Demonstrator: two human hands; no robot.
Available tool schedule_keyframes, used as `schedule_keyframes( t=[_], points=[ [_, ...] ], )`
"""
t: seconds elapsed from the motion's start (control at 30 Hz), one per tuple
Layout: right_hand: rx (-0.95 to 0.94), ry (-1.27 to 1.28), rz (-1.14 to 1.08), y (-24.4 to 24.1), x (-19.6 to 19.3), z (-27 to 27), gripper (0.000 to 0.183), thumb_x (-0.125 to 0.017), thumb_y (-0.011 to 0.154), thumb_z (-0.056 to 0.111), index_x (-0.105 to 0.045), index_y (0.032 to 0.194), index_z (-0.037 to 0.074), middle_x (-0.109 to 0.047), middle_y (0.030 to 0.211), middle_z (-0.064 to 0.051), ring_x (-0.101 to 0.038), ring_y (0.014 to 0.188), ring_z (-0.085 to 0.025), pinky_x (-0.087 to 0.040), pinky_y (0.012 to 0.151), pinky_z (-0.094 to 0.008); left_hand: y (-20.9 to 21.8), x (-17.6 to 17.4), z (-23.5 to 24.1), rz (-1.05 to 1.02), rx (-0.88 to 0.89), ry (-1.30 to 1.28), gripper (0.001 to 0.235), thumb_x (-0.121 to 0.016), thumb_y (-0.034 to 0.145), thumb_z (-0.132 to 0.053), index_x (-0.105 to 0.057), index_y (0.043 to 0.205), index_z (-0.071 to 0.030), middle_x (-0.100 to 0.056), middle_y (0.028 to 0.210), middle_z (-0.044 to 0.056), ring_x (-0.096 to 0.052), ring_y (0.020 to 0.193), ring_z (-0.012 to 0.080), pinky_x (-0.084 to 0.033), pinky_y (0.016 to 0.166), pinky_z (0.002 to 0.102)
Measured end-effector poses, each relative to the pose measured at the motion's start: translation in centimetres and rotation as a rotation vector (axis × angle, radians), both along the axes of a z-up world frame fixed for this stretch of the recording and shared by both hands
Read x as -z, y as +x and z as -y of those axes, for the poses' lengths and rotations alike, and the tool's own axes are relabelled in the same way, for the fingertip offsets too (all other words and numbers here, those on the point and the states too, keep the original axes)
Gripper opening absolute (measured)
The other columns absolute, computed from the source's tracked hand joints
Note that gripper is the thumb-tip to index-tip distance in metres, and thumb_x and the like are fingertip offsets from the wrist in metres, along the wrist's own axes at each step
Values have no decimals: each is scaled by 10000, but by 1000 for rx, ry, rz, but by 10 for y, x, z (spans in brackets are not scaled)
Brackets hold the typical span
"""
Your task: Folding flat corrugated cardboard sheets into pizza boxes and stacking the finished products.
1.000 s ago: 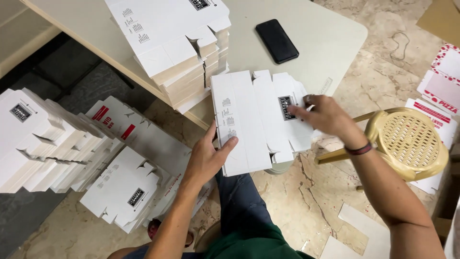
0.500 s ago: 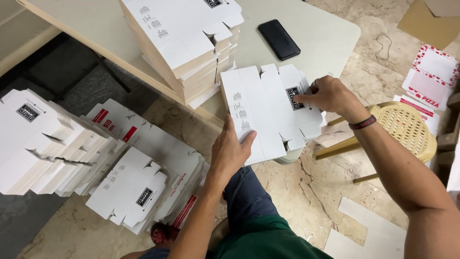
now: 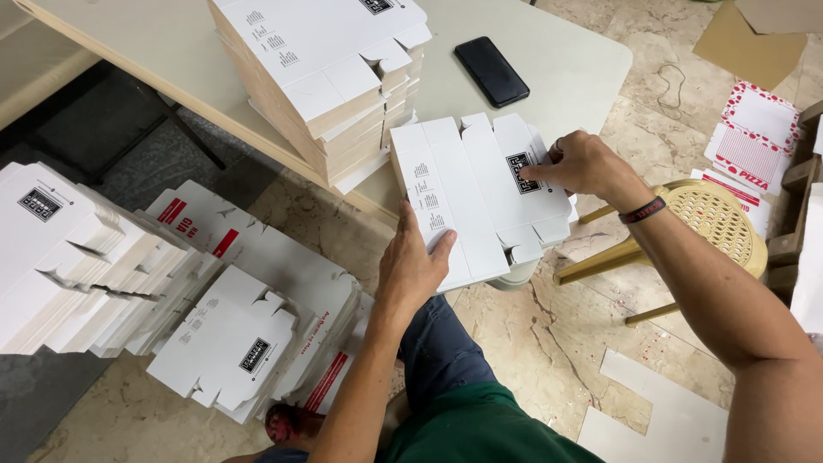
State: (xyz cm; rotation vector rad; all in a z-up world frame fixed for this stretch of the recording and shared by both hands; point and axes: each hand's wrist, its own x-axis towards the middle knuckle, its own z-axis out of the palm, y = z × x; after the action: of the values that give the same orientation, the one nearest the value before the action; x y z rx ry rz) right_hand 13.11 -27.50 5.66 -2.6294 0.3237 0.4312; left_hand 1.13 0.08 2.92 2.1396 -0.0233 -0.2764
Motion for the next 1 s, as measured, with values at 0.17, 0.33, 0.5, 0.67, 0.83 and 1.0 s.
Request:
schedule_keyframes(
  t=[0.17, 0.33, 0.5, 0.67, 0.83, 1.0],
  points=[
    [54, 178, -117, 8, -24, -8, 582, -768, 937, 396, -680, 1163, -133, -699, 1019, -373, -728, 829, -450, -597, 749, -483, -2, -5, 0, -20, -9, -21, 882, -538, 995, -387, -136, 1588, 128, -418, 1532, 338, -579, 1275, 493, -528, 941, 544],
    [-134, 196, 386, 120, 66, 50, 508, -618, 1026, 500, -601, 1226, 33, -570, 1205, -213, -567, 1039, -381, -490, 823, -467, 1, 10, 0, -29, -32, -41, 920, -544, 976, -448, -104, 1600, 65, -316, 1611, 271, -450, 1392, 462, -434, 1051, 560],
    [-337, 121, 406, 162, 66, 32, 725, -529, 968, 584, -455, 1466, 63, -264, 1617, -194, -284, 1449, -423, -297, 1098, -567, 5, 6, 3, -83, -63, -37, 957, -562, 949, -472, -60, 1619, -8, -391, 1620, 159, -494, 1382, 370, -472, 1052, 521],
    [-575, 6, 487, 200, 90, 25, 733, -631, 938, 538, -558, 1446, 15, -289, 1559, -423, -200, 1504, -440, -192, 1188, -504, 1, -18, 0, -161, -51, -36, 891, -556, 918, -443, -123, 1636, -144, -597, 1482, 42, -623, 1258, 320, -523, 954, 501],
    [-581, -19, 531, 183, 80, 6, 719, -574, 992, 531, -529, 1475, 1, -292, 1590, -326, -257, 1432, -499, -220, 1127, -627, -4, -9, -2, -82, -50, 4, 885, -493, 910, -473, -99, 1606, -94, -477, 1573, 69, -703, 1047, 336, -601, 711, 488],
    [-504, -84, 498, 195, 90, 14, 721, -484, 1004, 594, -571, 1450, 35, -280, 1621, -281, -190, 1471, -449, -169, 1132, -642, -5, -2, -4, -55, -15, 22, 944, -454, 906, -537, -74, 1621, -53, -311, 1686, 83, -655, 1163, 356, -532, 818, 522]
  ],
)
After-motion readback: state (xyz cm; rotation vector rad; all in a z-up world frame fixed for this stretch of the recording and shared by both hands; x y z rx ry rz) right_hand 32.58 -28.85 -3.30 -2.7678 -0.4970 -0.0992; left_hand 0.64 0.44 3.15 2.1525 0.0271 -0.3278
